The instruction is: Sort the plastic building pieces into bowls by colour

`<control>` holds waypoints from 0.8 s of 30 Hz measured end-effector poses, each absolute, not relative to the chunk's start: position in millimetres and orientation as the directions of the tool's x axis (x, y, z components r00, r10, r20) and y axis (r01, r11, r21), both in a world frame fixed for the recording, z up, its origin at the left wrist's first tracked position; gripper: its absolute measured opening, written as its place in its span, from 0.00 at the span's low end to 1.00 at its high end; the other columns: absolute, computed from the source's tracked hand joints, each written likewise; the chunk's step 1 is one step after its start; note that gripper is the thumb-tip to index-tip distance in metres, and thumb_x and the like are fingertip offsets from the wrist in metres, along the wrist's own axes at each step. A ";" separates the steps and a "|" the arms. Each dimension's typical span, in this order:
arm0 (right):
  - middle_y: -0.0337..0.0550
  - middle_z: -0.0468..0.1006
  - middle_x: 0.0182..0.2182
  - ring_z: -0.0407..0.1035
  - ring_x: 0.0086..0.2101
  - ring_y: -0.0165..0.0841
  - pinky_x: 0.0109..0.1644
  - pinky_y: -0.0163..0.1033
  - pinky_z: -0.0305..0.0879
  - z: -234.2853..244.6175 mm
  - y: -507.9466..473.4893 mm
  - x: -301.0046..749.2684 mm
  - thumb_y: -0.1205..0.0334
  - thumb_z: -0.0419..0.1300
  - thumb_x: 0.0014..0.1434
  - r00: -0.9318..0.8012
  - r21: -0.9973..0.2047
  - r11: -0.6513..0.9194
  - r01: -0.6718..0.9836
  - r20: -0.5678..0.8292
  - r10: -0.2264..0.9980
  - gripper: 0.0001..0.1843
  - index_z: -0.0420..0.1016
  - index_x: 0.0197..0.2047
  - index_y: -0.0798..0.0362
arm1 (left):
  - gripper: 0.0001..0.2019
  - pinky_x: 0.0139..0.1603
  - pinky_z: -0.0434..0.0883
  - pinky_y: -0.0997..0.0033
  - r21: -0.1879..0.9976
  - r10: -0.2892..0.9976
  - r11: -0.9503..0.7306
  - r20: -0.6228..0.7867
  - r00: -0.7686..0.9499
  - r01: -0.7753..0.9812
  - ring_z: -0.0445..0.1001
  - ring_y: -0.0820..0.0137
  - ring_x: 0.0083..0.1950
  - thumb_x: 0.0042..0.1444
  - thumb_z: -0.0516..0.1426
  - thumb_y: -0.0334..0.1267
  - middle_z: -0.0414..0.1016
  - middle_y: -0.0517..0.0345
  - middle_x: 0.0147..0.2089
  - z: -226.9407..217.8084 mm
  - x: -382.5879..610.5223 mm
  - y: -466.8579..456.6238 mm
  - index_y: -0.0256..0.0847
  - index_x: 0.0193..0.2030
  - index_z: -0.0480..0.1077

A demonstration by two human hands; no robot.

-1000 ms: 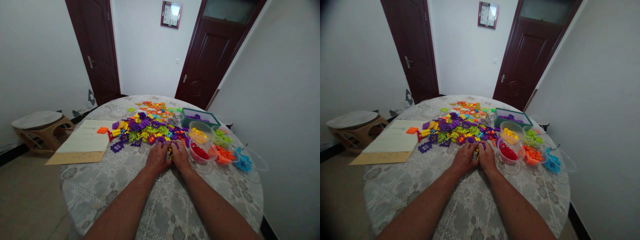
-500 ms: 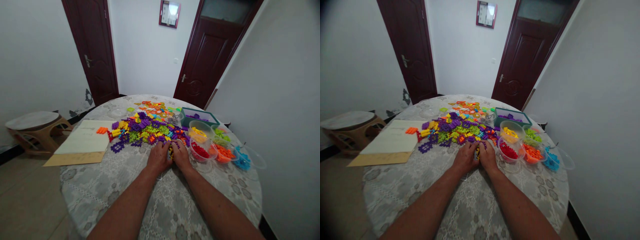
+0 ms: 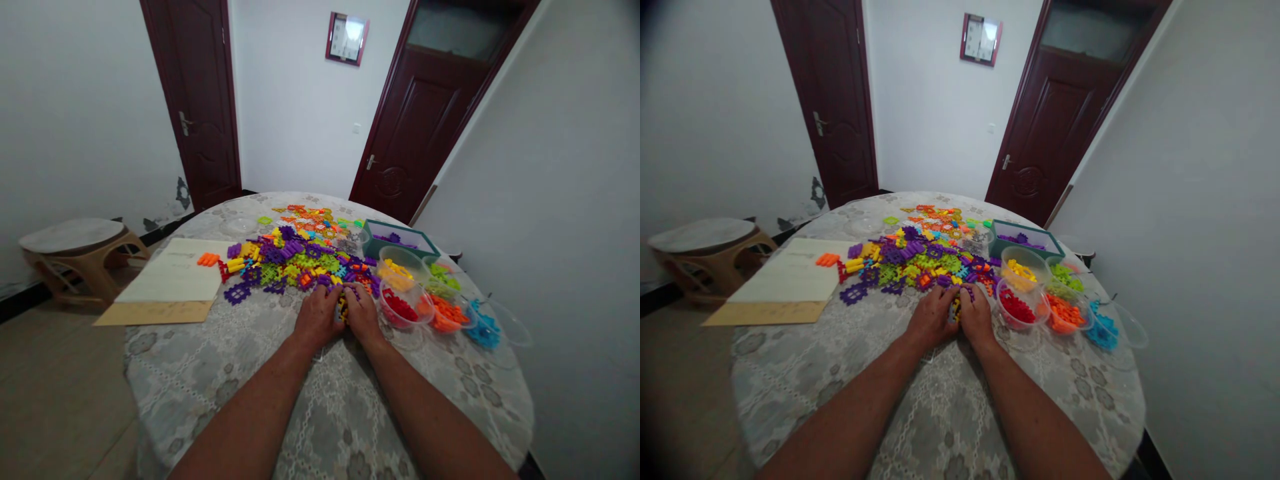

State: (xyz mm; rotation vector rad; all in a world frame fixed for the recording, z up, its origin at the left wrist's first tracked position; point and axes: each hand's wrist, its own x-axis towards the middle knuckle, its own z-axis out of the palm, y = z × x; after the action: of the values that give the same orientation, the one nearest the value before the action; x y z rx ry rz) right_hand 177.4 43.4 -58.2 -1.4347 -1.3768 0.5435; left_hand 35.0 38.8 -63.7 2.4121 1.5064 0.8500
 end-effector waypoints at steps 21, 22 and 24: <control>0.46 0.83 0.43 0.75 0.45 0.42 0.52 0.43 0.68 -57.8 43.2 175.9 0.50 0.53 0.65 0.262 -0.895 0.207 0.396 0.326 0.908 0.18 0.80 0.45 0.50 | 0.37 0.54 0.74 0.59 0.466 0.857 -0.493 0.405 0.318 0.735 0.75 0.58 0.52 0.51 0.65 0.39 0.69 0.49 0.53 -64.2 32.1 41.1 0.49 0.69 0.65; 0.46 0.83 0.43 0.75 0.45 0.42 0.52 0.43 0.68 -57.7 43.2 175.9 0.50 0.54 0.65 0.262 -0.896 0.203 0.396 0.322 0.910 0.18 0.80 0.45 0.50 | 0.37 0.54 0.74 0.59 0.464 0.856 -0.496 0.404 0.323 0.734 0.75 0.58 0.52 0.51 0.65 0.40 0.69 0.49 0.53 -64.3 32.2 41.1 0.48 0.69 0.65; 0.45 0.83 0.43 0.75 0.45 0.42 0.52 0.43 0.68 -57.8 43.3 176.1 0.50 0.54 0.65 0.260 -0.900 0.193 0.390 0.309 0.915 0.18 0.80 0.45 0.50 | 0.36 0.54 0.74 0.59 0.462 0.856 -0.495 0.403 0.324 0.736 0.74 0.58 0.52 0.51 0.65 0.39 0.69 0.49 0.53 -64.2 32.4 41.0 0.49 0.69 0.65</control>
State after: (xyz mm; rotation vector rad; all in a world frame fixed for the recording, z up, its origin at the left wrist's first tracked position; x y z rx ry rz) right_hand 176.1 43.3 -57.8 -1.3952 -1.3255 0.5838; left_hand 32.4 41.0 -64.2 2.3909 1.4585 0.9144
